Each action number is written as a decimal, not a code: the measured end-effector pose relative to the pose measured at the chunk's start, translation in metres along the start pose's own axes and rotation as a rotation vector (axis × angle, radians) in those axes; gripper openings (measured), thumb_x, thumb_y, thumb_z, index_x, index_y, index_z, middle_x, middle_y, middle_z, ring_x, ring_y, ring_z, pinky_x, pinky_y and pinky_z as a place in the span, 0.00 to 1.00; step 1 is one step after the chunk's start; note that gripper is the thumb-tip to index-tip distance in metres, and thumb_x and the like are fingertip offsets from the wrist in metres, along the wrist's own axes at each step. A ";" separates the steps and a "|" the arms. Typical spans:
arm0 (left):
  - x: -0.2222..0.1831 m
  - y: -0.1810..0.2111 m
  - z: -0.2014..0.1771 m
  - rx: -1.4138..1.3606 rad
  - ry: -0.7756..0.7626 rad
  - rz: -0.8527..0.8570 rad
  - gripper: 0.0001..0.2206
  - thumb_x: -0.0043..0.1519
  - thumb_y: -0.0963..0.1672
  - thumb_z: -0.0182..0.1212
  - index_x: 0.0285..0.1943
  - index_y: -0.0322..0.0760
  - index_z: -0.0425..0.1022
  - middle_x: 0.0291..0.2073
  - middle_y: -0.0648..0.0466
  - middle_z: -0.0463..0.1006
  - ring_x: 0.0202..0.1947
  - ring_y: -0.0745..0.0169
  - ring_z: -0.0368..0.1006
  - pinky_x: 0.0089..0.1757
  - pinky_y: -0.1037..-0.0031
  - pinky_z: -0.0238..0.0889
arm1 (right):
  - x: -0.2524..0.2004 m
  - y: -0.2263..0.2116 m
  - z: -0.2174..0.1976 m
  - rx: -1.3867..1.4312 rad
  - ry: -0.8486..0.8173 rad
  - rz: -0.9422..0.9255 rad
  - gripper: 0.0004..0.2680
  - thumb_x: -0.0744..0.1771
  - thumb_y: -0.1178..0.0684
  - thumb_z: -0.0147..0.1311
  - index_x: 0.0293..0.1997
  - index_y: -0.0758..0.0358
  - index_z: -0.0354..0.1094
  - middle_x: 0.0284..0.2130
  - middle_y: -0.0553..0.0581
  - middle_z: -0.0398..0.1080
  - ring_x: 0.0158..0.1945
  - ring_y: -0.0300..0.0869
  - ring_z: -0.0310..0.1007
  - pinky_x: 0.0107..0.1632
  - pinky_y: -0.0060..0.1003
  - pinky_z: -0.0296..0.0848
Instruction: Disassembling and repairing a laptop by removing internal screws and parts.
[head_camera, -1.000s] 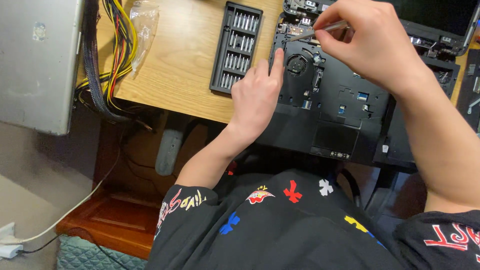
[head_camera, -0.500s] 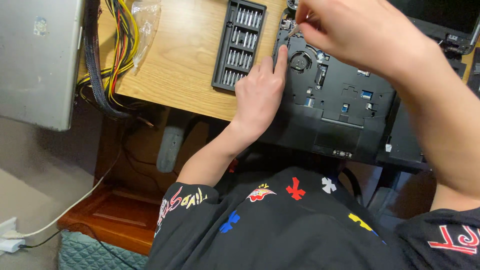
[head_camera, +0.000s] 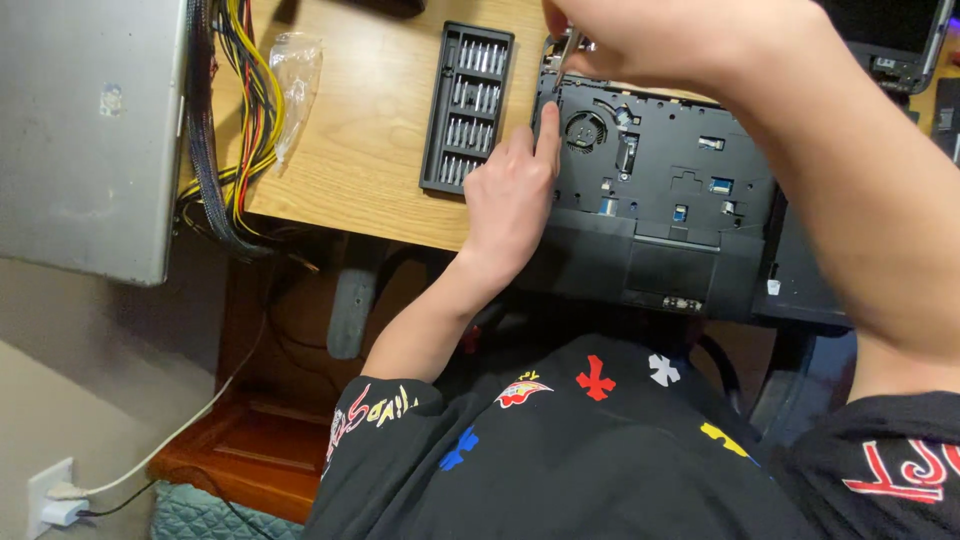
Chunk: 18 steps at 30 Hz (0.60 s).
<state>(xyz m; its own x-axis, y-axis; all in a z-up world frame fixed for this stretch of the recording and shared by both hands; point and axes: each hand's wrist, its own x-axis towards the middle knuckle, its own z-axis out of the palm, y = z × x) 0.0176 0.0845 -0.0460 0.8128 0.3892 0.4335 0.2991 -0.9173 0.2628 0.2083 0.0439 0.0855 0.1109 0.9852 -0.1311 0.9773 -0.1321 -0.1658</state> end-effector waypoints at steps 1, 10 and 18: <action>-0.001 0.000 0.001 0.009 0.000 0.002 0.24 0.58 0.38 0.60 0.66 0.37 0.72 0.31 0.54 0.71 0.30 0.60 0.76 0.26 0.68 0.68 | 0.001 0.002 0.003 0.039 0.010 0.002 0.10 0.67 0.50 0.63 0.43 0.69 0.73 0.25 0.64 0.73 0.25 0.53 0.74 0.29 0.45 0.72; -0.002 0.000 0.002 -0.026 0.010 0.016 0.22 0.60 0.39 0.60 0.66 0.34 0.72 0.31 0.53 0.71 0.30 0.58 0.75 0.27 0.67 0.69 | -0.003 -0.028 -0.027 0.069 0.006 -0.007 0.09 0.65 0.54 0.61 0.43 0.70 0.71 0.24 0.65 0.73 0.26 0.54 0.76 0.29 0.46 0.73; 0.000 0.000 0.001 0.001 0.029 0.031 0.22 0.60 0.38 0.59 0.66 0.33 0.71 0.31 0.53 0.71 0.30 0.57 0.75 0.27 0.67 0.69 | -0.003 -0.016 -0.018 -0.084 0.200 -0.118 0.10 0.62 0.49 0.65 0.34 0.67 0.76 0.25 0.66 0.74 0.30 0.58 0.76 0.32 0.50 0.74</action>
<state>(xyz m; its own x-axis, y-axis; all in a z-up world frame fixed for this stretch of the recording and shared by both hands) 0.0181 0.0844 -0.0463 0.8067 0.3631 0.4663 0.2748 -0.9290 0.2478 0.1953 0.0447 0.1061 0.0204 0.9964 0.0817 0.9963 -0.0134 -0.0854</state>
